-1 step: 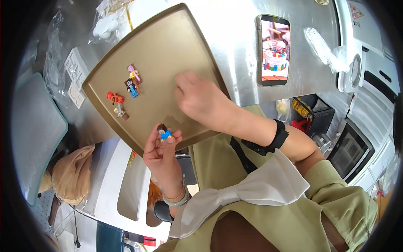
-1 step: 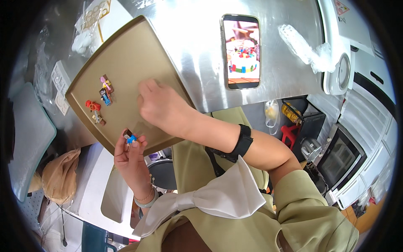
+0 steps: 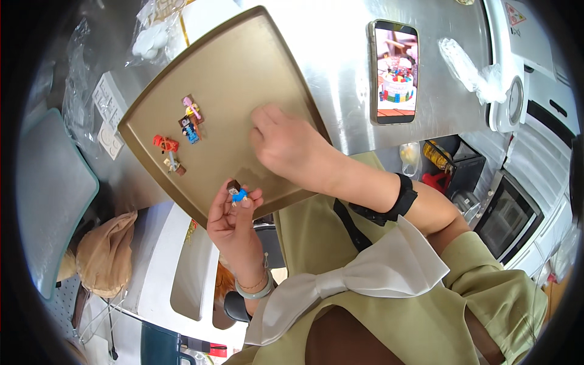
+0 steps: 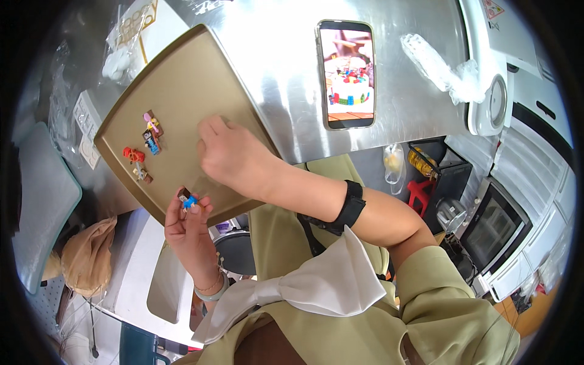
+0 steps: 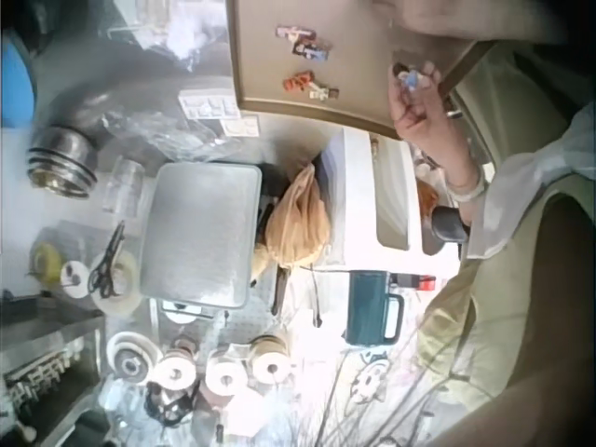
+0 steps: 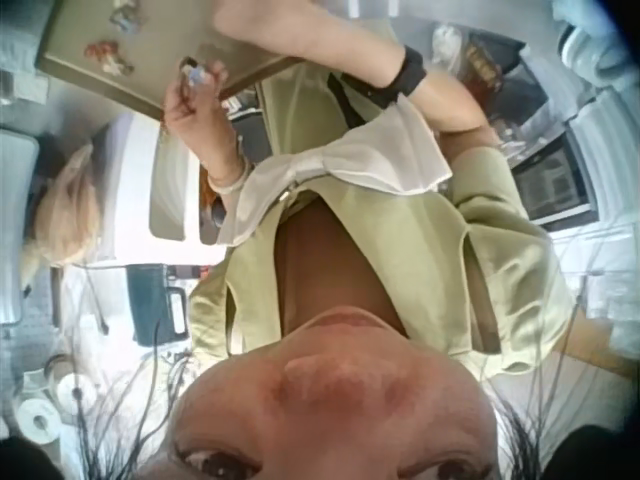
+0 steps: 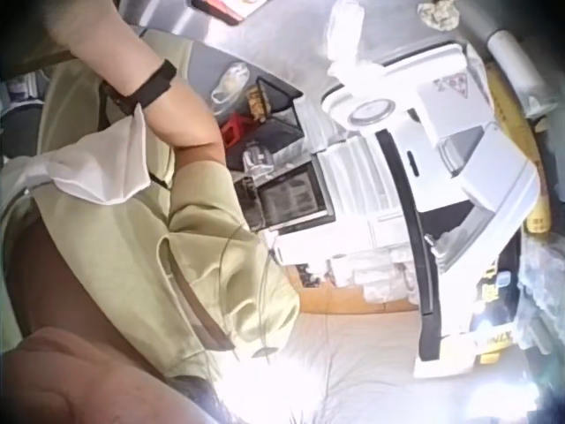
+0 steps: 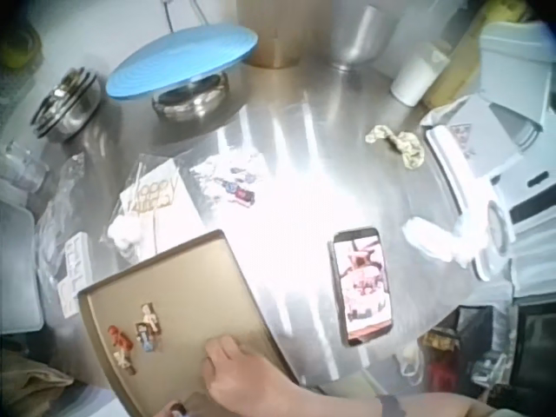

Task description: Assembling small plastic building block minifigures from parts.

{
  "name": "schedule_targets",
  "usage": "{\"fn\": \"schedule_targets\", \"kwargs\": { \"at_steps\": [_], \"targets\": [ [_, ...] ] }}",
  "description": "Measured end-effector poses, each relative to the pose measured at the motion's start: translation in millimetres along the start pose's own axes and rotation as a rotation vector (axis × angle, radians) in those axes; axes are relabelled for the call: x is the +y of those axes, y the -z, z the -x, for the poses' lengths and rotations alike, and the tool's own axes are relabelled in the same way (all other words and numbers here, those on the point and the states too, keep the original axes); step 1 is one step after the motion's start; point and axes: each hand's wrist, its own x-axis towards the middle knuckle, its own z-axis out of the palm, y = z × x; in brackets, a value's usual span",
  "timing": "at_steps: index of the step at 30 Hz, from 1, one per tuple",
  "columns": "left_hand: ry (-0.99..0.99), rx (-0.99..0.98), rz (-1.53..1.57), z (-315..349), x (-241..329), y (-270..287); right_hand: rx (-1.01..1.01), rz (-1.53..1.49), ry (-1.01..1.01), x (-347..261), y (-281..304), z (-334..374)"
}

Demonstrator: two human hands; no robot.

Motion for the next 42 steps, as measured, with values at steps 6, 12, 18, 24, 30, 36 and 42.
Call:
{"fn": "schedule_targets", "kwargs": {
  "at_steps": [6, 12, 18, 24, 30, 36, 42],
  "targets": [
    [-0.009, -0.083, 0.005, -3, 1, -10, 0.035, -0.354, -0.099, 6, 15, 16],
    [-0.028, -0.133, -0.045, -4, 4, -21, 0.074, -0.833, -0.384, 8, 47, 28],
    [-0.005, -0.183, -0.124, -2, 13, -35, -0.035, -0.986, -0.587, 10, 68, 39],
    [0.018, -0.201, -0.018, -2, 12, -36, -0.045, -1.254, -0.596, 2, 70, 34],
    [-0.077, -0.250, -0.050, 0, 8, -30, -0.095, -1.079, -0.540, -4, 66, 30],
    [-0.116, -0.244, -0.068, -1, 6, -31, -0.131, -0.789, -0.343, -4, 71, 22],
    [-0.172, -0.218, -0.119, 0, 1, -33, -0.051, -0.550, -0.209, -17, 61, 27]
  ]
}}
